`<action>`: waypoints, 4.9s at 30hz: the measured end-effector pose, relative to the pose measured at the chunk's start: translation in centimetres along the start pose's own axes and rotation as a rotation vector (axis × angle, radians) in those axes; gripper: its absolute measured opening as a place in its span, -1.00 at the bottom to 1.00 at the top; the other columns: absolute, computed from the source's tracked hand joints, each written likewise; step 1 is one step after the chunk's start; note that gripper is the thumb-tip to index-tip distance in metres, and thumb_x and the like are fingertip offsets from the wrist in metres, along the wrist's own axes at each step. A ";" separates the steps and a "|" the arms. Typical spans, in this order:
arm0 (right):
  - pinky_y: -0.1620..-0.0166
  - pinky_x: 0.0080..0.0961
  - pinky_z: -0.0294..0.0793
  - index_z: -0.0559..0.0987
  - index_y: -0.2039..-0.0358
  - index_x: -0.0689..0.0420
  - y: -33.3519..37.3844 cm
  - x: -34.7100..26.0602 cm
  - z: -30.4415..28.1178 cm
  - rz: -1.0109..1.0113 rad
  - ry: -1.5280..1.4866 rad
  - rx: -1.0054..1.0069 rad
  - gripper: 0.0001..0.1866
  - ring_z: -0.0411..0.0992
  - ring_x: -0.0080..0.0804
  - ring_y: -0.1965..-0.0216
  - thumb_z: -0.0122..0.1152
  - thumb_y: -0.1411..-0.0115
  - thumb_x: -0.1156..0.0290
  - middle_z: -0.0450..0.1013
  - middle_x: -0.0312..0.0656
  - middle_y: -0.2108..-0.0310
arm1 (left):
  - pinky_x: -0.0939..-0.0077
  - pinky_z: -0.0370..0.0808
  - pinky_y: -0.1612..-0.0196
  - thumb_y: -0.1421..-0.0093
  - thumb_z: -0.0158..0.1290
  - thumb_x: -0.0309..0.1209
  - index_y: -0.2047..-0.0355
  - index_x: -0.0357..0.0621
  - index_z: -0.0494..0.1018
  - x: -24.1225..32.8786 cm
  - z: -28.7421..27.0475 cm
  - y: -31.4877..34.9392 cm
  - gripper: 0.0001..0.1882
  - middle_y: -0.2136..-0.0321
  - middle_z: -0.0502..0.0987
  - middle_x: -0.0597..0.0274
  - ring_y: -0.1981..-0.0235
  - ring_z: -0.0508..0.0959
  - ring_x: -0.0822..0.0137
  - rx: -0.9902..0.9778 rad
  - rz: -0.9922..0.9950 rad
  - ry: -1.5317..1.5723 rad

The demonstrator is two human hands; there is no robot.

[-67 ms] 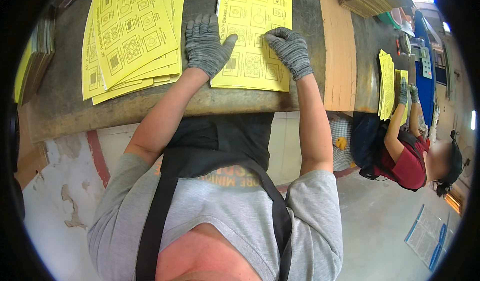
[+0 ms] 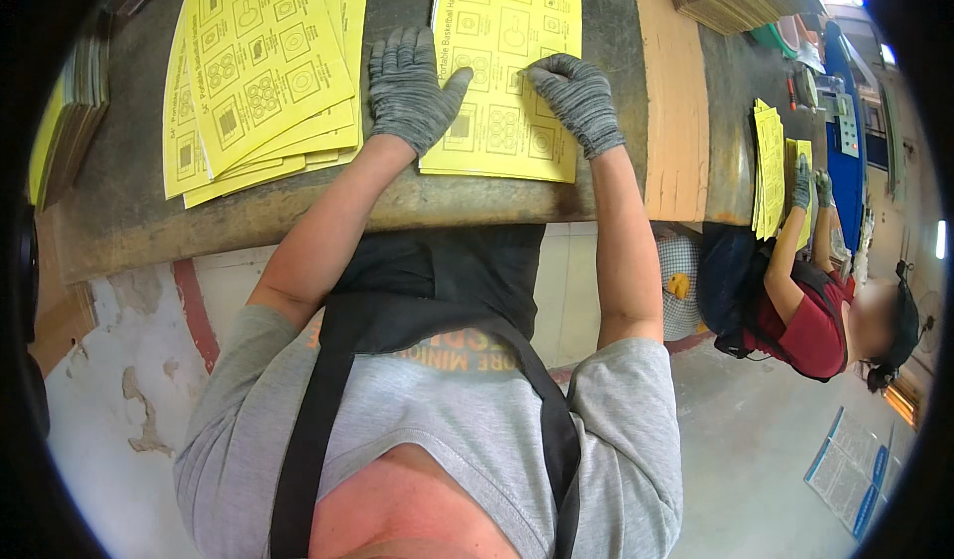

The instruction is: The person repeatedly picks up yellow printed sheets from a table, separates them into smaller stacks, and places them into growing piles. The person wears gloves and works alongside other people who are also handling similar sheets.

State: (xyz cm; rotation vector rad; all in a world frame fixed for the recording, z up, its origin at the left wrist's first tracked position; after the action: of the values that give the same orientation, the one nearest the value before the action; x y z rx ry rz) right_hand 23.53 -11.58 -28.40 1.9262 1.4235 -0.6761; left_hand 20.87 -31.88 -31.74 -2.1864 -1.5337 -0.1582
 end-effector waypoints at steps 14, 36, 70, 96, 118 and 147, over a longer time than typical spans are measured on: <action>0.31 -0.29 0.47 0.56 0.38 0.13 2.1 -9.6 4.8 -0.359 1.203 -0.056 -0.80 0.50 -0.15 0.41 0.10 -0.03 0.32 0.52 -0.07 0.44 | 0.08 -0.11 -0.26 -0.09 -0.07 0.08 -0.09 -0.37 0.16 0.1 0.0 -0.1 -0.22 -0.08 0.21 -0.10 -0.18 0.10 -0.02 0.026 -0.003 0.033; 0.36 -0.49 0.46 0.61 0.47 0.14 2.5 -6.2 2.3 -0.292 0.810 0.088 -0.88 0.51 -0.30 0.45 0.13 -0.01 0.43 0.53 -0.07 0.50 | 0.07 -0.11 -0.25 -0.07 -0.05 0.06 -0.08 -0.35 0.16 0.1 0.2 0.1 -0.23 -0.05 0.22 -0.09 -0.16 0.10 -0.01 0.097 -0.049 0.013; 0.40 -0.61 0.40 0.52 0.21 0.20 2.4 -1.3 -5.1 -0.054 -0.409 0.385 -0.76 0.40 -0.54 0.46 0.21 -0.09 0.42 0.47 -0.25 0.40 | 0.53 0.29 -0.11 -0.14 -0.03 -0.52 -0.14 -0.22 0.24 -15.7 -15.4 1.6 -0.48 -0.08 0.35 0.09 -0.06 0.37 0.30 0.183 -0.396 0.840; 0.29 -0.19 0.47 0.57 0.32 0.10 -10.4 -5.6 -1.7 -0.178 1.007 0.075 -0.76 0.49 -0.08 0.35 0.09 -0.02 0.29 0.51 -0.02 0.41 | 0.03 -0.17 -0.26 -0.13 -0.08 -0.05 -0.15 -0.41 0.06 1.2 0.4 0.3 -0.25 -0.13 0.12 -0.26 -0.19 0.07 -0.09 -0.047 -0.006 0.075; 0.37 -0.41 0.47 0.60 0.31 0.17 -10.4 -1.8 -3.9 -0.030 0.295 0.046 -0.72 0.48 -0.36 0.50 0.18 -0.09 0.22 0.53 -0.11 0.47 | 0.05 -0.24 -0.28 -0.14 -0.11 -0.05 -0.16 -0.41 0.06 1.2 0.3 0.2 -0.25 -0.18 0.07 -0.20 -0.24 0.00 -0.03 -0.067 -0.015 0.129; 0.25 -0.51 0.45 0.61 0.36 0.14 0.7 -2.5 0.6 0.004 0.260 -0.041 -0.78 0.47 -0.45 0.40 0.21 -0.05 0.27 0.54 -0.16 0.45 | 0.05 -0.14 -0.25 -0.15 -0.16 -0.07 -0.10 -0.37 0.15 -0.4 -0.2 -0.2 -0.34 -0.10 0.18 -0.11 -0.19 0.07 -0.01 0.044 -0.044 -0.022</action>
State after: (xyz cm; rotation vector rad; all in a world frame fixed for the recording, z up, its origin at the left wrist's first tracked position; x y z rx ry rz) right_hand 23.48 -13.75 -26.86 2.0407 1.5754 -0.4021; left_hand 20.57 -32.26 -31.63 -2.1279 -1.5835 -0.1133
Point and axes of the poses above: each hand's wrist, its own y-axis away from the middle knuckle, its own z-axis out of the palm, x = y × z, the point moved 5 cm from there along -y, towards the middle knuckle
